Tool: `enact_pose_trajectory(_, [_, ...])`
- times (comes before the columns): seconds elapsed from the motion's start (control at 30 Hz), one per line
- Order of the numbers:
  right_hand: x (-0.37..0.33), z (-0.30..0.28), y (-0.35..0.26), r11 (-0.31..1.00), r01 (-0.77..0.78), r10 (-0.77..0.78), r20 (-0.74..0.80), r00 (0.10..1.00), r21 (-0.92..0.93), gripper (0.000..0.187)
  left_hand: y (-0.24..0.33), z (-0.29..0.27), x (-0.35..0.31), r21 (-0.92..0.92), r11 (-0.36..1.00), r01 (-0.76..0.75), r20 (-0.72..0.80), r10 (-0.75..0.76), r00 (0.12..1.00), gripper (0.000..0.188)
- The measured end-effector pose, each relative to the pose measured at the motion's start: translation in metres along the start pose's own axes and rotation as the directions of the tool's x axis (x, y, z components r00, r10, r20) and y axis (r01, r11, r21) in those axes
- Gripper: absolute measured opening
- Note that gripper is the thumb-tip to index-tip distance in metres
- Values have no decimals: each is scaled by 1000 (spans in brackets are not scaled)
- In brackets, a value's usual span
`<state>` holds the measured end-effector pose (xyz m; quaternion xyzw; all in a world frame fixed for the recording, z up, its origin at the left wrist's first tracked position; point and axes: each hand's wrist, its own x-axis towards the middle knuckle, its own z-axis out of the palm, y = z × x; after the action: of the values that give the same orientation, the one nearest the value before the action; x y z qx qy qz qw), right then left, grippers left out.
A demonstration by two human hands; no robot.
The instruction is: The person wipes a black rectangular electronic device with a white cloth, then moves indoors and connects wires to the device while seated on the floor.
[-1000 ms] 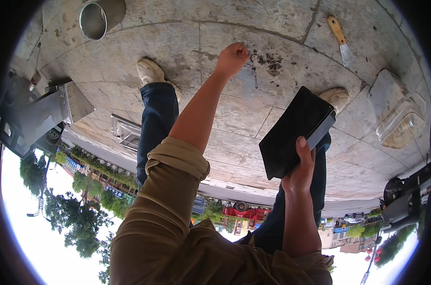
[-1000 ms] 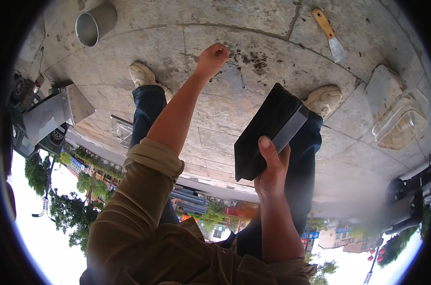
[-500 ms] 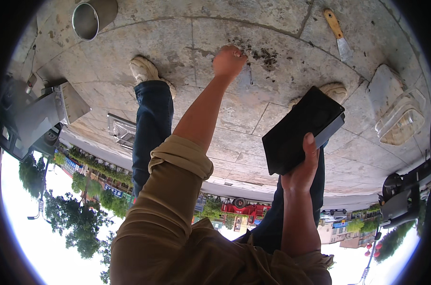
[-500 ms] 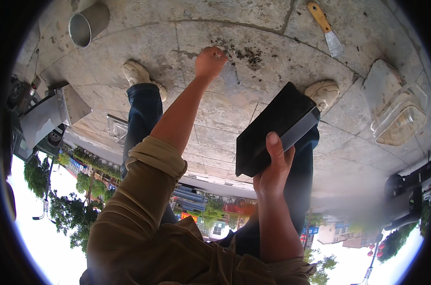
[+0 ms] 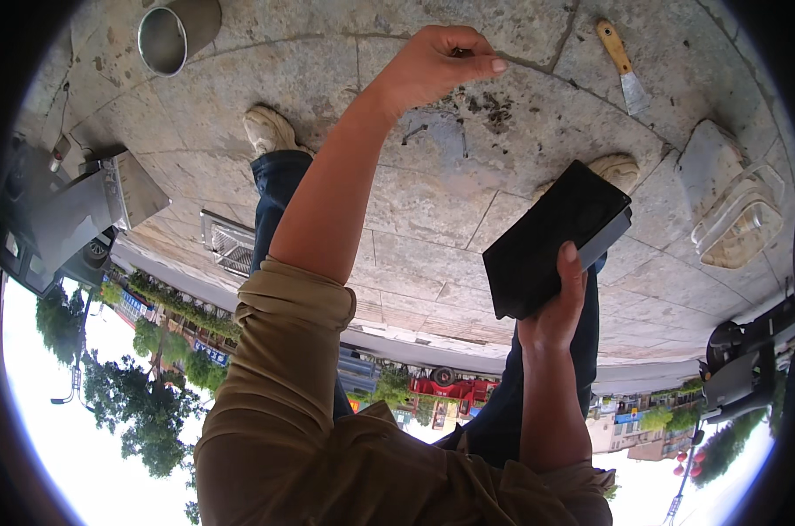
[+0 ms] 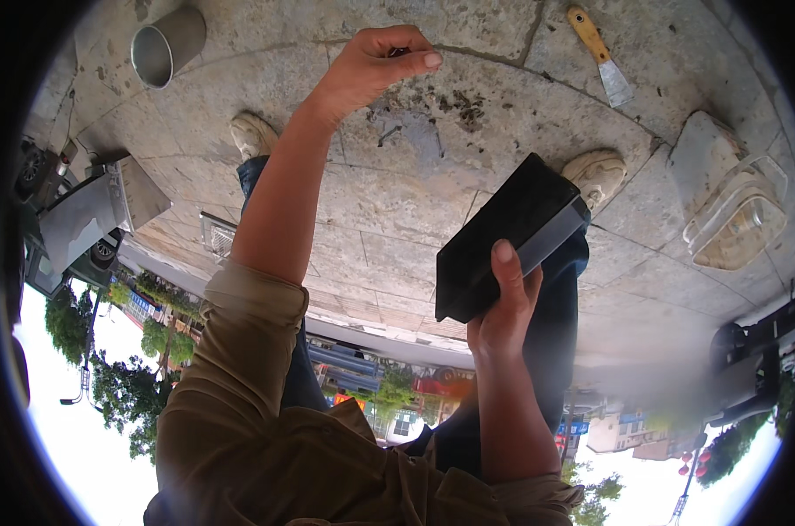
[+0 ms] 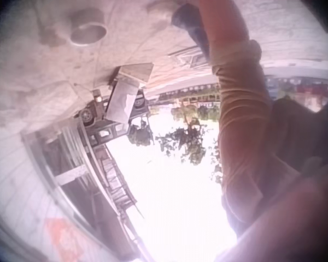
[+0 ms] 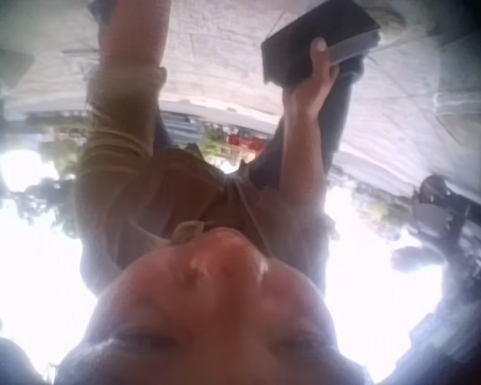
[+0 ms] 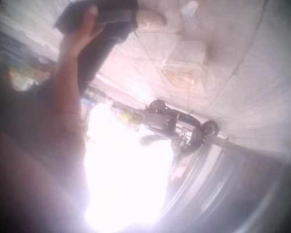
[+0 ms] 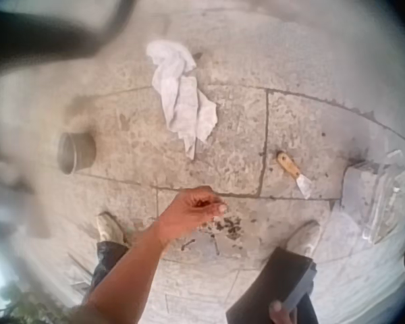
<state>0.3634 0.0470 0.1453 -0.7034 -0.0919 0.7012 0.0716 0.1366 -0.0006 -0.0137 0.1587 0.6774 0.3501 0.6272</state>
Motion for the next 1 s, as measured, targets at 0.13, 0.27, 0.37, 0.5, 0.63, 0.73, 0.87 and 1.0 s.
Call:
enact_pose_trajectory(0.13, [-2,-2,-1,1000,9,-9,-4,1000,-8,49,-69,64,18,593,778,205,-231,-80,970,29])
enact_pose_trajectory(0.27, [-2,-2,-4,1000,-2,2,-13,1000,-13,49,-114,104,29,596,725,346,-370,-135,919,27])
enact_pose_trajectory(0.37, [-3,-1,-7,1000,-5,5,-25,1000,-9,48,-126,116,40,571,689,446,-468,-174,867,25])
enact_pose_trajectory(0.5, [-1,-4,-8,1000,-16,16,-20,1000,0,47,-137,119,38,564,707,427,-483,-138,865,21])
enact_pose_trajectory(0.63, [0,-4,-10,1000,11,-11,-28,1000,11,45,-144,98,14,107,947,304,-431,-231,872,16])
enact_pose_trajectory(0.73, [0,-4,-10,1000,-3,3,-41,999,3,46,-142,71,-11,-477,852,214,-203,-345,916,13])
enact_pose_trajectory(0.87, [-1,-2,-10,1000,-15,15,-43,999,-8,47,-136,40,-29,-742,624,246,-156,-518,841,19])
enact_pose_trajectory(1.0, [-2,0,-11,1000,-22,22,-27,999,-11,48,-137,49,-18,-545,787,288,-324,-515,794,20])
